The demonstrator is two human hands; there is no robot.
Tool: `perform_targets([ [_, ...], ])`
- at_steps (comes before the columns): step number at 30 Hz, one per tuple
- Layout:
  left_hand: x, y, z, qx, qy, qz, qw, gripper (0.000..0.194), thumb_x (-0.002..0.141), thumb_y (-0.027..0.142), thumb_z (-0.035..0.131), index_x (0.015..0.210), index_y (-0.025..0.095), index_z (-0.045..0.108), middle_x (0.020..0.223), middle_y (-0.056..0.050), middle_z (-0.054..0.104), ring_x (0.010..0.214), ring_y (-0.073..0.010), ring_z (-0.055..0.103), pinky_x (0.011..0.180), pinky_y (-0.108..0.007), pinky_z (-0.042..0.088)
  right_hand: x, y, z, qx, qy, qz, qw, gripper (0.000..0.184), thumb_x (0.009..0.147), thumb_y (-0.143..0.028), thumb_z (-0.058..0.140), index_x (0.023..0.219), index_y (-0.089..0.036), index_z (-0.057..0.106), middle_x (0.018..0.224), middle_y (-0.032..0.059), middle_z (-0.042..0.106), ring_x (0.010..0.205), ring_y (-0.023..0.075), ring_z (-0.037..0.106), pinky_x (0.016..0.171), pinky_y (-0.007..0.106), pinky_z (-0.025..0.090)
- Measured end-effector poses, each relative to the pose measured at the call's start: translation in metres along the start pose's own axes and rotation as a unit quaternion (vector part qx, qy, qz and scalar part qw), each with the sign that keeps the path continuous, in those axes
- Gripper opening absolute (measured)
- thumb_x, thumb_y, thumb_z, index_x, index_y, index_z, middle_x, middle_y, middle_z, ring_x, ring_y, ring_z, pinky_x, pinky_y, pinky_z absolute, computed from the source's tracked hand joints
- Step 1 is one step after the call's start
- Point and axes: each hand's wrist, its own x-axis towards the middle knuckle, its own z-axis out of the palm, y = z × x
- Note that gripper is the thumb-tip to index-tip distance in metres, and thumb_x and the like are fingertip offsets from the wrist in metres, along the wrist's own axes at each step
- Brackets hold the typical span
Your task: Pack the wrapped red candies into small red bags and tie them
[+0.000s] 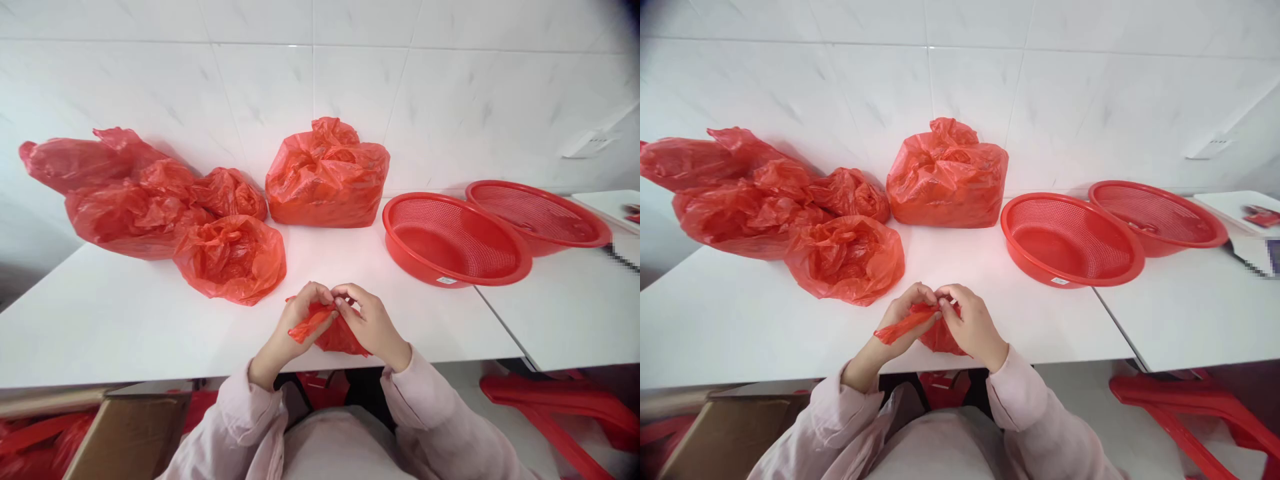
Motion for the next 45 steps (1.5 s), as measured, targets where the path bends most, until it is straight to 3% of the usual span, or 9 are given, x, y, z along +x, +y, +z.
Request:
perform_targets([
  [5,-0.005,0.002,0.003,0.056,0.034,0.001,0.998,0.019,0.085,0.019,0.057,0.098,0.024,0.044,0.085,0.003,0.061,0.073,-0.0130,0.061,0.067,-0.024,0.047,-0.003,0.013,0.014,0.084,-0.002,0.075,0.994,0.018,0.095,-0.030,0.048,0.101,-0.020,0.062,0.098,0.0038,0.068,0.087,0.0157,0.063,0.080,0.029,0.049],
  [12,-0.001,-0.001,0.016,0.159,0.115,0.000,0.981,0.018,0.083,0.009,0.050,0.091,0.025,0.051,0.084,0.003,0.067,0.068,-0.0137,0.064,0.062,-0.024,0.046,-0.002,0.023,0.021,0.232,0.029,0.164,0.959,0.024,0.087,-0.042,0.061,0.096,-0.020,0.061,0.084,0.0022,0.067,0.077,0.0157,0.064,0.070,0.028,0.050],
  [21,-0.007,-0.017,0.000,0.173,0.070,0.084,0.979,0.006,0.086,0.021,0.063,0.092,0.023,0.065,0.088,0.000,0.068,0.075,-0.0135,0.064,0.066,-0.024,0.050,0.003,0.034,-0.001,0.422,-0.168,0.292,0.841,0.033,0.075,-0.039,0.077,0.094,-0.014,0.068,0.080,0.0022,0.067,0.071,0.0124,0.065,0.065,0.026,0.055],
  [24,-0.008,-0.011,-0.010,0.170,0.027,0.108,0.979,0.005,0.085,0.026,0.068,0.082,0.022,0.069,0.082,0.000,0.069,0.073,-0.0136,0.063,0.067,-0.024,0.051,0.005,0.032,-0.007,0.414,-0.229,0.306,0.826,0.033,0.071,-0.035,0.079,0.091,-0.013,0.065,0.078,0.0022,0.067,0.071,0.0131,0.066,0.067,0.028,0.057],
  [29,-0.009,0.001,-0.024,0.149,-0.033,0.124,0.980,0.008,0.088,0.024,0.065,0.090,0.021,0.072,0.087,-0.002,0.072,0.081,-0.0154,0.065,0.075,-0.027,0.053,0.008,0.014,-0.010,0.325,-0.277,0.272,0.862,0.022,0.078,-0.033,0.069,0.079,-0.015,0.056,0.061,-0.0023,0.061,0.055,0.0102,0.059,0.060,0.026,0.051],
  [34,-0.011,0.002,-0.031,0.147,-0.037,0.134,0.979,0.012,0.089,0.019,0.062,0.091,0.022,0.073,0.085,-0.002,0.073,0.082,-0.0169,0.064,0.076,-0.030,0.052,0.000,0.002,-0.004,0.006,-0.198,0.067,0.978,0.008,0.077,-0.013,0.052,0.073,-0.018,0.049,0.066,-0.0019,0.055,0.058,0.0100,0.050,0.056,0.023,0.041],
  [37,-0.017,-0.004,-0.031,0.150,-0.011,0.127,0.980,0.013,0.089,0.017,0.060,0.091,0.021,0.073,0.086,-0.004,0.072,0.082,-0.0171,0.064,0.076,-0.031,0.052,-0.010,0.013,0.003,-0.216,-0.114,-0.110,0.963,0.012,0.079,-0.008,0.045,0.077,-0.017,0.052,0.075,0.0025,0.057,0.063,0.0130,0.050,0.058,0.026,0.042],
  [39,-0.023,-0.008,-0.028,0.140,0.011,0.116,0.983,0.013,0.088,0.016,0.060,0.092,0.021,0.072,0.086,-0.004,0.071,0.082,-0.0175,0.065,0.076,-0.031,0.053,-0.017,0.024,0.007,-0.275,-0.105,-0.164,0.942,0.014,0.082,-0.008,0.042,0.081,-0.017,0.053,0.076,0.0039,0.057,0.063,0.0145,0.052,0.057,0.027,0.042],
  [45,-0.048,0.004,-0.014,0.044,0.083,-0.014,0.995,0.006,0.086,0.022,0.066,0.084,0.020,0.072,0.084,-0.004,0.070,0.079,-0.0172,0.066,0.074,-0.030,0.054,-0.027,0.021,0.010,-0.185,-0.125,-0.119,0.968,0.013,0.084,-0.008,0.046,0.078,-0.019,0.051,0.072,0.0003,0.055,0.060,0.0127,0.052,0.057,0.026,0.044],
])
